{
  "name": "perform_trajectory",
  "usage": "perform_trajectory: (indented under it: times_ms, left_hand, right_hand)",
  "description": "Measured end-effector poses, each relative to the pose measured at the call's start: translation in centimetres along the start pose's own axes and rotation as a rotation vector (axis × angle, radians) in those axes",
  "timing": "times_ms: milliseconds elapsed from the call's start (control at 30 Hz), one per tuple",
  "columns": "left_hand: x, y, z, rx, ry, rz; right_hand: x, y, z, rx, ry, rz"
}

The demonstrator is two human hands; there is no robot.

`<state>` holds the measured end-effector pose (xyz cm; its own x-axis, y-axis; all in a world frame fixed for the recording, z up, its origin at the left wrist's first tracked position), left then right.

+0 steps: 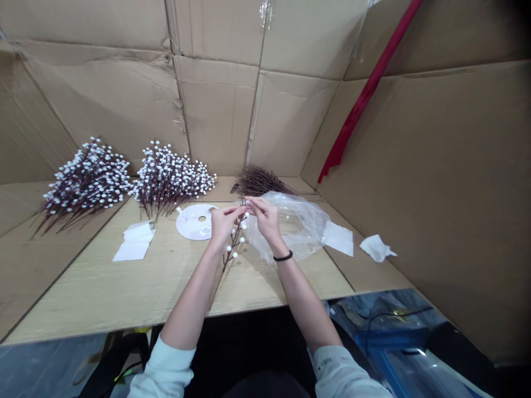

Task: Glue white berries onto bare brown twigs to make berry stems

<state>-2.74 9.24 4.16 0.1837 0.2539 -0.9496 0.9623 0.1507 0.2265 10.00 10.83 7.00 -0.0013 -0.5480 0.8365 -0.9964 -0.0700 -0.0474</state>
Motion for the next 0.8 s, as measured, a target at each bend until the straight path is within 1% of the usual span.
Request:
perform_trajectory:
  times_ms: [133,267,433,800]
  left_hand:
    - [-0.03,0.09,-0.13,0.017,0.026,-0.005]
    - [-0.11,0.11,-0.18,0.023,0.041,-0.01]
    - [-0.06,0.06,-0.14,0.01,0.03,-0.003]
    - [0.07,0.04,-0.23,0.003,0.025,0.034]
  right_hand:
    - [-0.1,0.02,0.04,0.013,-0.004,0.039]
    - [-0.04,0.04,0.12,0.021,-0.005,0.017]
    - [0.0,0.05,0.17,0.034,0.003,0.045]
    - [0.43,0.2,0.1,0.07,-0.044,0.076]
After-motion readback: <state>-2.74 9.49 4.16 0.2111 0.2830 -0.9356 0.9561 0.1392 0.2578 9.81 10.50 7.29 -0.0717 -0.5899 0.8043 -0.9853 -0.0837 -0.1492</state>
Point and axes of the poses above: each hand's wrist, its own z-axis away from the middle knuckle, its own y-axis out of the palm, x = y × z, the point moved 9 cm from there along -z, towards the middle knuckle, and after that the axes turned 1 degree about z, right-handed, at the moved point
